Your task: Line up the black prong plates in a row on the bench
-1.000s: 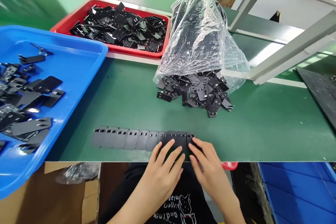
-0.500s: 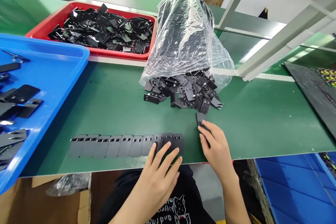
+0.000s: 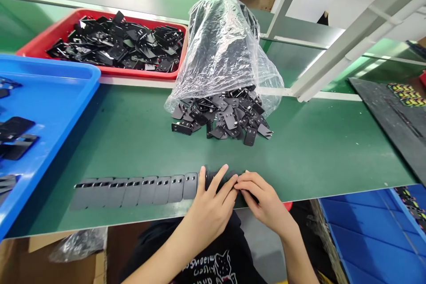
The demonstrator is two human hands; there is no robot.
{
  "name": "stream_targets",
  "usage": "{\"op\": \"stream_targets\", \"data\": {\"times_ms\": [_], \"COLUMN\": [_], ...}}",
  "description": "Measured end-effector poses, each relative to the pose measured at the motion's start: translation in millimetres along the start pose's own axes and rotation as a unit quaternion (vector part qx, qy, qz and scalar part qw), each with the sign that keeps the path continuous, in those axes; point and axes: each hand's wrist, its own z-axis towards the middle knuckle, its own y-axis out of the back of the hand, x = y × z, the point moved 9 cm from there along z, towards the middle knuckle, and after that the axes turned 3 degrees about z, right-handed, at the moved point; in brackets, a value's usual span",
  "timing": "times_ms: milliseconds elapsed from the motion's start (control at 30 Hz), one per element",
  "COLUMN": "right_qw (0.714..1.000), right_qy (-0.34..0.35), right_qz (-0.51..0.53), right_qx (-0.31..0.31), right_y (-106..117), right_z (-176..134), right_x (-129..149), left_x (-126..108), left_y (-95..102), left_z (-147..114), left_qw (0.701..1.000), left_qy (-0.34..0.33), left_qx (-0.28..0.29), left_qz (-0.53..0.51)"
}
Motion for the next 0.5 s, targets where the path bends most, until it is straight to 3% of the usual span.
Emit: {"op": "stream_targets", "data": {"times_ms": [133, 300, 400, 500], "right_qw": [1.000, 0.996, 0.987, 0.977], "right_qy": [0.024, 0.006, -0.009, -0.012], "right_qz": [-0.007, -0.081, -0.148, -0.195], "right_qx": [0.011, -0.035, -0.062, -0.089], "right_y": [17.3, 43.6, 39.3, 29.8], "right_z": [11.9, 45.0, 52.5, 39.2], "right_x": [-8.6, -28.6, -35.4, -33.5], "left_x": [-2.5, -11.2, -11.2, -8.3], "left_y": [-1.5, -1.1, -0.9, -2.1], "left_z": [-1.6, -10.3, -12.2, -12.5], "left_qw": [0.999, 0.998, 0.994, 0.988], "left_qy": [0.000, 0.039, 0.093, 0.140], "left_qx": [0.018, 0.022, -0.007, -0.026], "left_qz": [0.028, 0.051, 0.058, 0.054]}}
